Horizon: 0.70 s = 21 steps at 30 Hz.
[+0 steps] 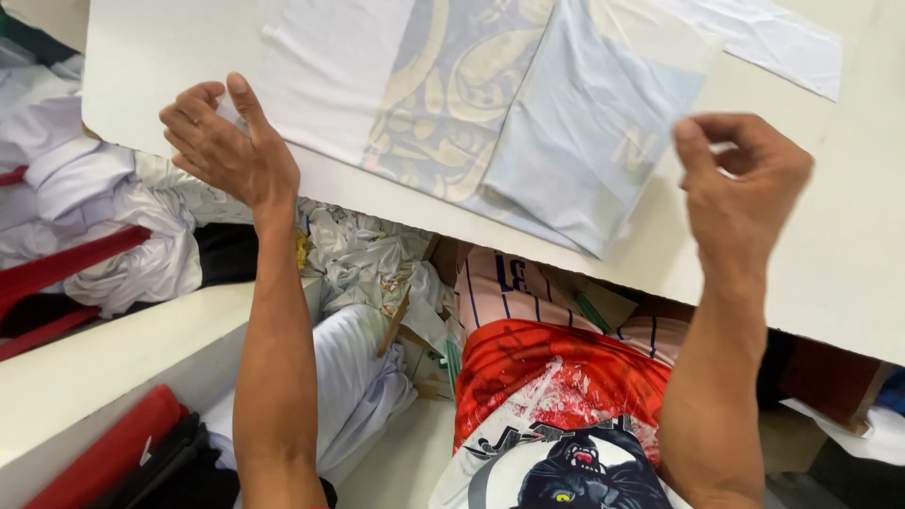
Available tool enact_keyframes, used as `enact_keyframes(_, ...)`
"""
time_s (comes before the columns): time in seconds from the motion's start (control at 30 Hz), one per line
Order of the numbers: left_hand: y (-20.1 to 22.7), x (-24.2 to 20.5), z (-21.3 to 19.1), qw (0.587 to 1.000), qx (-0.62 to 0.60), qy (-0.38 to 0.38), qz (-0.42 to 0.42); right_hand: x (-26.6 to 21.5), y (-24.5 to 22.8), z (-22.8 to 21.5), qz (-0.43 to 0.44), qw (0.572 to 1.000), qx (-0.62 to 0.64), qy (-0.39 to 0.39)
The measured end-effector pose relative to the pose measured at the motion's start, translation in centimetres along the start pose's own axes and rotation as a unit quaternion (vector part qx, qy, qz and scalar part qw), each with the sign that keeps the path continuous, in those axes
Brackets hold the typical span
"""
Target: The person uses shears to cut a piece of white fabric following a brown paper pattern on a white table. After cutting, they remove the pattern and continue trimming the fabric edges.
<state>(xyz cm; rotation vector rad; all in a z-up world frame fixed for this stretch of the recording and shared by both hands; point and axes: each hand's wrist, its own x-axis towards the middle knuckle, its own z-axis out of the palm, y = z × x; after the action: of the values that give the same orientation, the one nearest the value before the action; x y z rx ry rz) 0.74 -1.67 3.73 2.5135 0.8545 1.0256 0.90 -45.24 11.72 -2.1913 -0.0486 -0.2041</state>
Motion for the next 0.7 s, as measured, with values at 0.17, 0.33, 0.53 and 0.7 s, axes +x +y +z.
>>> enact_keyframes(0.17, -0.2, -0.2, 0.3, 1.0, 0.006, -0.001, 0.002, -1.0, 4.9, 0.1, 0.124, 0.982, -0.143, 0.029)
enact_keyframes(0.33, -0.4, 0.2, 0.3, 1.0, 0.022, 0.007, 0.001, -0.4, 6.2, 3.4, 0.11, 0.956, -0.271, 0.035)
enact_keyframes(0.53, -1.7, 1.6, 0.8, 1.0, 0.023, -0.003, 0.001, 0.1, 7.2, 3.3, 0.088, 0.965, -0.244, 0.035)
enact_keyframes(0.7, -7.6, 6.2, 2.9, 0.999, 0.032, -0.019, -0.029, 1.5, 7.0, 3.0, 0.027, 0.964, -0.263, 0.037)
